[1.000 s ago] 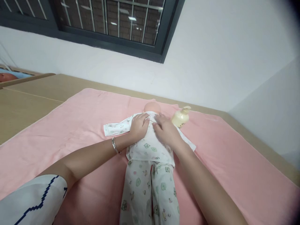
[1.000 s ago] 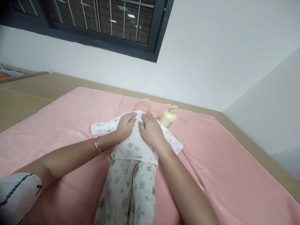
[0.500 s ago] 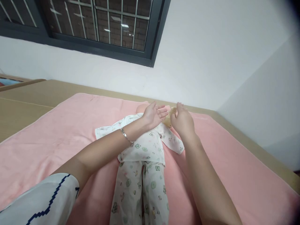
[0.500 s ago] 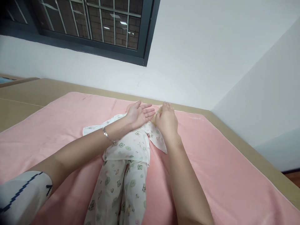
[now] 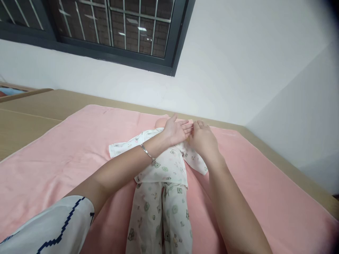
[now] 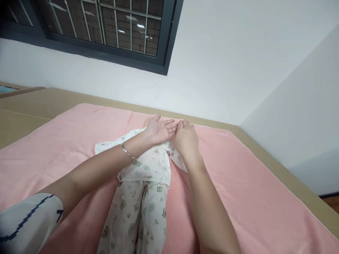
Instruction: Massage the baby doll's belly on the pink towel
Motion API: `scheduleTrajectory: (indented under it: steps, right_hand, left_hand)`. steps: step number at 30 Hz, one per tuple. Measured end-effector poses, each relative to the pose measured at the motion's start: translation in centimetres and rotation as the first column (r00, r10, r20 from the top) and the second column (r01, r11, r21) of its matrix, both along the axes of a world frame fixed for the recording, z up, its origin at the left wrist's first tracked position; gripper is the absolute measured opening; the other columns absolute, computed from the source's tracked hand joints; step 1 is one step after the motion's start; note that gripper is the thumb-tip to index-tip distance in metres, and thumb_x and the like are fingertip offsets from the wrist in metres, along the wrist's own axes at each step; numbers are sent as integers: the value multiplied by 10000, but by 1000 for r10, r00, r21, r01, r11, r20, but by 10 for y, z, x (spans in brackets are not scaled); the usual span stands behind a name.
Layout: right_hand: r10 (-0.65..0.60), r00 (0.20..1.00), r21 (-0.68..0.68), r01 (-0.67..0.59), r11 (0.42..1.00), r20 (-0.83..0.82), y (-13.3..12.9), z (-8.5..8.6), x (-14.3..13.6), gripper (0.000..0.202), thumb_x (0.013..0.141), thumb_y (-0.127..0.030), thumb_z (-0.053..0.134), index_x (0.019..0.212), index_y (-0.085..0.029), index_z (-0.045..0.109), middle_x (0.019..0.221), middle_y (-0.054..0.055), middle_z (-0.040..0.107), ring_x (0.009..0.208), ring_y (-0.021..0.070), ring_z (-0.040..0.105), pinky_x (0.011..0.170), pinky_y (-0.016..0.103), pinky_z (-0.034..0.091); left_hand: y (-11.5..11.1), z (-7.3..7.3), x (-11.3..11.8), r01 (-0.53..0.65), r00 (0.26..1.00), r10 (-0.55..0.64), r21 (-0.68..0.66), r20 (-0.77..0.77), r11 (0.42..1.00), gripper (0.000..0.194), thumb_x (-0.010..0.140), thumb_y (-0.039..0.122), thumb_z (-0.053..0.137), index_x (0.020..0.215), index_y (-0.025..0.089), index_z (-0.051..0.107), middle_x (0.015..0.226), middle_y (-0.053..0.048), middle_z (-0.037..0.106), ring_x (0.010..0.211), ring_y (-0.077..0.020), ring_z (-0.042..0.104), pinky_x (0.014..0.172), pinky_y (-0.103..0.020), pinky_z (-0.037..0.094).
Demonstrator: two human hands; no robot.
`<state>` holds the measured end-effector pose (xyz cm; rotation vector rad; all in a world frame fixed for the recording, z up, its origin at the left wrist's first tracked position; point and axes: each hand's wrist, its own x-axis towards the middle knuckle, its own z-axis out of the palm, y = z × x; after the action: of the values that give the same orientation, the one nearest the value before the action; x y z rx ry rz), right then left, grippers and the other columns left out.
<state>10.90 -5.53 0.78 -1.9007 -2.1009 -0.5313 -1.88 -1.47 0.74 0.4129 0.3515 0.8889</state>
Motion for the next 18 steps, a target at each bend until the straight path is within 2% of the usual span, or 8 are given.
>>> scheduleTrajectory:
  steps: [4,10,14,18]
  right_hand:
    - [-40,998,-28,41,999,40,3,-3,1,567,901,-163,406,1425,53,394,1504,259,420,1409,338,382,1175,466,292]
    - [-71,997,-21,71,997,-14,8,-8,1,596,898,-180,396,1444,53,355,1525,258,386,1444,339,326,1181,476,276]
    - [-71,992,68,78,995,-101,9,-13,-4,571,898,-193,373,1421,36,376,1489,259,431,1422,339,356,1167,509,282]
    - [-78,995,95,84,992,-66,6,-19,-11,612,891,-216,393,1445,38,336,1510,278,392,1426,373,334,1160,542,270]
  left_hand:
    - [-23,-1,-27,14,998,-11,48,-62,999,749,951,571,330,1505,66,323,1485,-239,468,1350,-267,516,1022,-347,494]
    - [-54,-9,-71,3,992,2,36,-128,999,708,937,559,379,1462,85,400,1476,-224,489,1340,-276,527,1134,-382,380]
    - [-63,-9,-80,-31,989,35,28,-142,999,697,925,544,411,1443,78,425,1471,-223,496,1345,-285,520,1141,-393,371]
    - [-68,-7,-80,-37,987,44,47,-157,998,694,918,561,414,1430,93,448,1450,-219,521,1339,-280,528,1130,-397,385]
